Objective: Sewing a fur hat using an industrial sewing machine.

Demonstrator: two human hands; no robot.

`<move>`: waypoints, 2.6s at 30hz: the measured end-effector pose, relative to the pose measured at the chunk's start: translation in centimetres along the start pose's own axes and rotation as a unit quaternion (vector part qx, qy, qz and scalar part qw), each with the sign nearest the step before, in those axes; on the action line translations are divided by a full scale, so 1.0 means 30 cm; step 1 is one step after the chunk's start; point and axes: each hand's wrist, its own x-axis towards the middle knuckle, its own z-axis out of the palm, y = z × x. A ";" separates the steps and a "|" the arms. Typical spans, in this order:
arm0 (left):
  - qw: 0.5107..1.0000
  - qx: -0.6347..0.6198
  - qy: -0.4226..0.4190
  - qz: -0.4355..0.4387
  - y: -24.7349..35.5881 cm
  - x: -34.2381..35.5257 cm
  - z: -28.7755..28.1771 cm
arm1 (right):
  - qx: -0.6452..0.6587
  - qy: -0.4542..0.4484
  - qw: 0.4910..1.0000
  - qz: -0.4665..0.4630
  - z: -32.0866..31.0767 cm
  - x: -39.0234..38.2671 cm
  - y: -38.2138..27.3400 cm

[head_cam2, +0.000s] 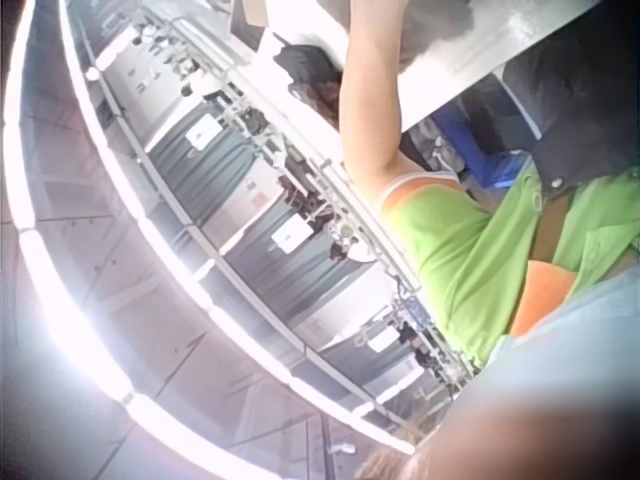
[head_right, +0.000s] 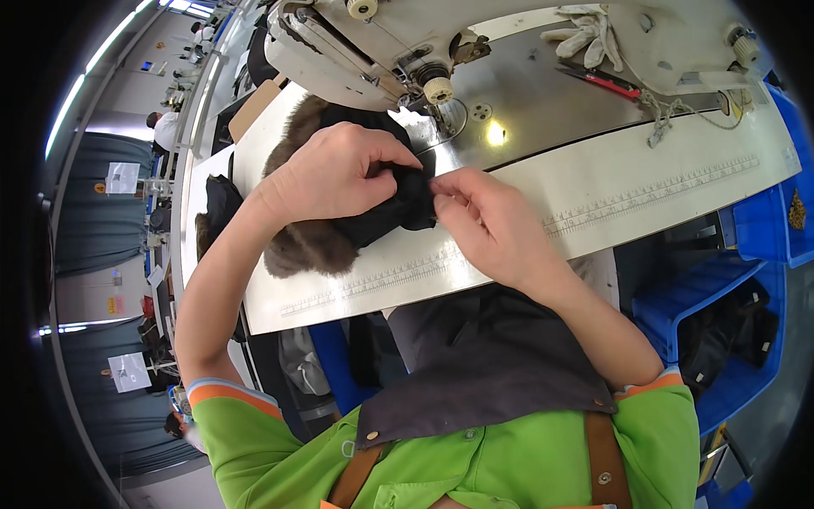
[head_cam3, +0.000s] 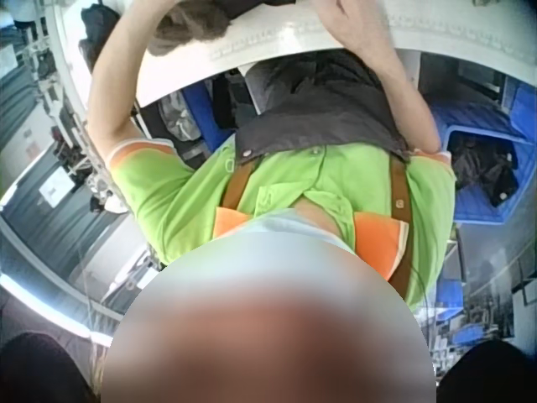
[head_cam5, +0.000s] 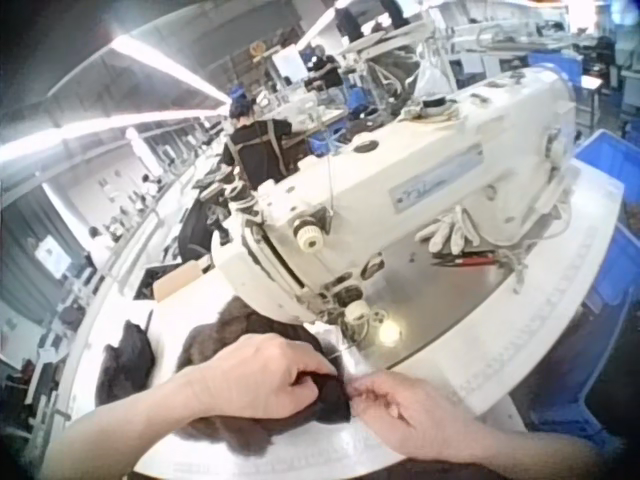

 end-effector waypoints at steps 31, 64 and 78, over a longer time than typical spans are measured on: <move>0.975 -0.189 -0.078 -0.087 0.003 -0.037 -0.054 | -0.065 -0.105 0.992 0.029 0.030 0.004 -0.027; 0.890 0.185 0.301 0.288 0.092 -0.085 0.214 | 0.007 0.101 0.992 0.071 -0.105 0.037 -0.022; 0.983 -0.066 0.163 -0.057 0.186 -0.023 0.100 | 0.001 0.063 0.995 -0.081 -0.124 -0.003 -0.040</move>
